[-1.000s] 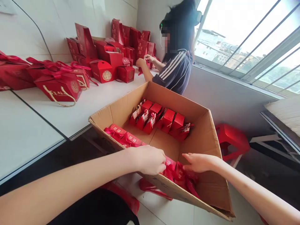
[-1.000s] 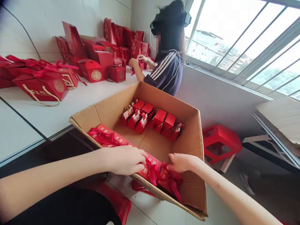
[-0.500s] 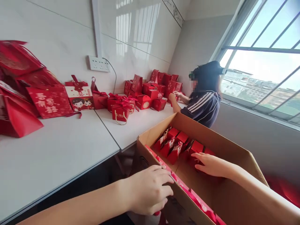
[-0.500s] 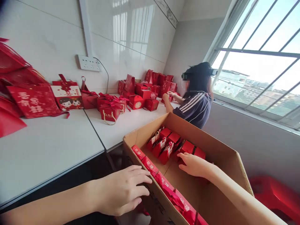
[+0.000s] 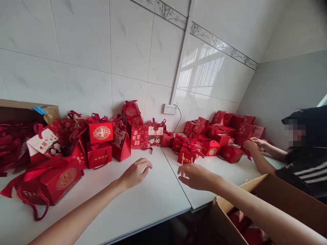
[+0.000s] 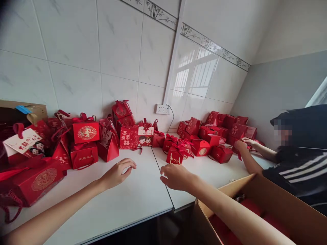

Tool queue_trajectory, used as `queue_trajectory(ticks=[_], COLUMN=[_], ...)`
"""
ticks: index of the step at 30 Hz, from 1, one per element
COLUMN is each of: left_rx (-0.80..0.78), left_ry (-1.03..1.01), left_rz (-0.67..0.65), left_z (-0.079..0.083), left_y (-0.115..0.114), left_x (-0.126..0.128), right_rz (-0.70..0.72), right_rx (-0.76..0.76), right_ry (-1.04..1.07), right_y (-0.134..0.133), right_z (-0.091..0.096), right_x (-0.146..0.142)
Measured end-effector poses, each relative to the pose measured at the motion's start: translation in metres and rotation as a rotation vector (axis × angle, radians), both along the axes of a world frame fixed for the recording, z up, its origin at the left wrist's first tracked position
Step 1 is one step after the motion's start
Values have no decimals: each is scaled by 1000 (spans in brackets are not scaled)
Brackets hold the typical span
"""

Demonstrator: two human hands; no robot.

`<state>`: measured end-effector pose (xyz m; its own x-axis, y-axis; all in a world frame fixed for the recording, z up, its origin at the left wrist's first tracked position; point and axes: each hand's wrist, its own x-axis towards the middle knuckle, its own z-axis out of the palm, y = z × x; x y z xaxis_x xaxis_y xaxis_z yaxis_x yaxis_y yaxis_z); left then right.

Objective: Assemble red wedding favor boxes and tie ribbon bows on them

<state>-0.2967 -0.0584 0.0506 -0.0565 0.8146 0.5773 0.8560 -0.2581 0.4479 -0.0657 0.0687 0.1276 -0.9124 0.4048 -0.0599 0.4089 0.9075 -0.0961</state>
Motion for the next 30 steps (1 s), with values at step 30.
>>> queue_trajectory(ticks=[30], left_rx=[628], left_ry=[-243], left_rz=[495], left_z=[-25], left_y=[-27], left_x=[-50], right_rz=[-58], right_rx=[-457], right_ry=[1095], right_y=[-8], right_z=[-73], right_x=[-198])
